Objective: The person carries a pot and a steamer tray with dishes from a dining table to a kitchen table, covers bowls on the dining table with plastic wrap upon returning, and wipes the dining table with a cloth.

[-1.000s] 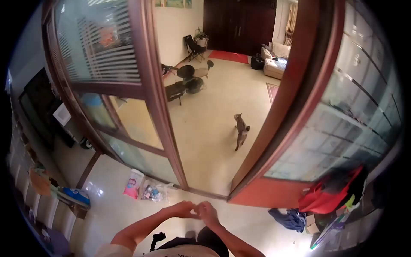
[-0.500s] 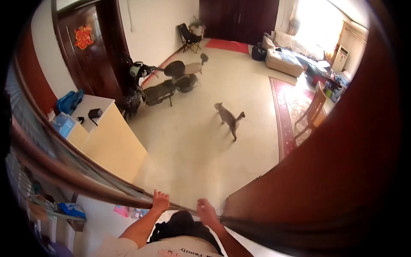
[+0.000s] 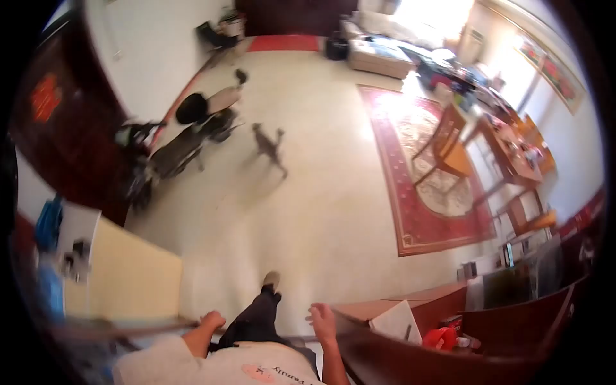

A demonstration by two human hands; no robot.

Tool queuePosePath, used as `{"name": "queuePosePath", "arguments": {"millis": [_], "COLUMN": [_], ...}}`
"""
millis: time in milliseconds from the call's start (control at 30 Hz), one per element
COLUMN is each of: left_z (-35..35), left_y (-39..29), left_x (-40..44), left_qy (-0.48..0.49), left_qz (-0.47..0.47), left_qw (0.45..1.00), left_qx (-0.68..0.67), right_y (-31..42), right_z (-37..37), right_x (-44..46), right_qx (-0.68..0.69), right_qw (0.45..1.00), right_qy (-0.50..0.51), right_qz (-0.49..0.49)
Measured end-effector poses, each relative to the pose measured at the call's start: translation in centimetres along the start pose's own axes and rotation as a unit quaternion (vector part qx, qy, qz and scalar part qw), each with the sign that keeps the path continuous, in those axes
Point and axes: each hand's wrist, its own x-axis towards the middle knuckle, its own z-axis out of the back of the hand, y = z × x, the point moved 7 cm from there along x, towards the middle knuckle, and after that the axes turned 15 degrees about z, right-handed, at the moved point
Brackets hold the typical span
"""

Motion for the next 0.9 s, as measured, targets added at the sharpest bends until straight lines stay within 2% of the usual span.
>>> {"name": "queuePosePath", "arguments": {"millis": [33,100,167,233,333,367,400,433,500,600,700,733,833,900], "left_z": [1.7,3.4,5.2,12.5,17.4,18.3,18.8,19.5,22.0,24.7,27.9,29.1,31.4,34.1], "left_y": [-2.1,-3.8,-6.9,-9.7,-16.3,-20.0,-24.0,-27.8,-36.5,-48.6,-57.6,-60.7,-67.2,-68.9], "left_x": [1.6,7.8,14.6,14.4,18.5,19.0,19.1,18.9,13.7,6.5,1.4,0.5,4.3,7.1], "left_qy": [0.005,0.082,0.059,0.081,0.065,0.089,0.113,0.138,0.190,0.269,0.305,0.312,0.224,0.189], "left_qz": [-0.014,-0.008,-0.180,-0.093,-0.098,-0.124,-0.148,-0.171,-0.231,-0.325,-0.399,-0.422,-0.454,-0.415], "left_qw": [1.000,0.996,0.978,0.980,0.968,0.954,0.938,0.920,0.902,0.867,0.830,0.819,0.853,0.886], "left_qx": [0.008,-0.022,0.084,-0.157,-0.224,-0.257,-0.291,-0.326,-0.311,-0.266,-0.242,-0.231,-0.128,-0.082], "right_y": [0.6,1.6,4.2,6.0,8.3,8.8,8.7,8.4,7.2,9.2,10.1,10.8,13.3,12.8], "right_z": [-0.9,-2.9,-5.6,-7.7,-8.5,-8.5,-8.2,-7.6,-6.2,-3.0,0.6,1.9,6.6,8.6], "right_x": [2.5,5.4,8.9,12.8,17.0,18.4,19.6,21.2,24.4,28.8,34.9,37.2,45.1,50.6], "right_qx": [-0.010,-0.032,-0.086,-0.095,-0.177,-0.206,-0.193,-0.214,-0.253,-0.256,-0.208,-0.232,-0.300,-0.337], "right_qw": [1.000,0.999,0.996,0.991,0.977,0.969,0.975,0.970,0.957,0.963,0.976,0.969,0.946,0.932], "right_qy": [0.005,0.005,0.036,0.068,0.060,0.057,0.062,0.070,0.089,0.055,0.046,0.058,0.073,0.067], "right_qz": [0.003,-0.010,0.017,0.060,0.102,0.126,0.086,0.093,0.107,0.072,0.047,0.057,0.098,0.116]}}
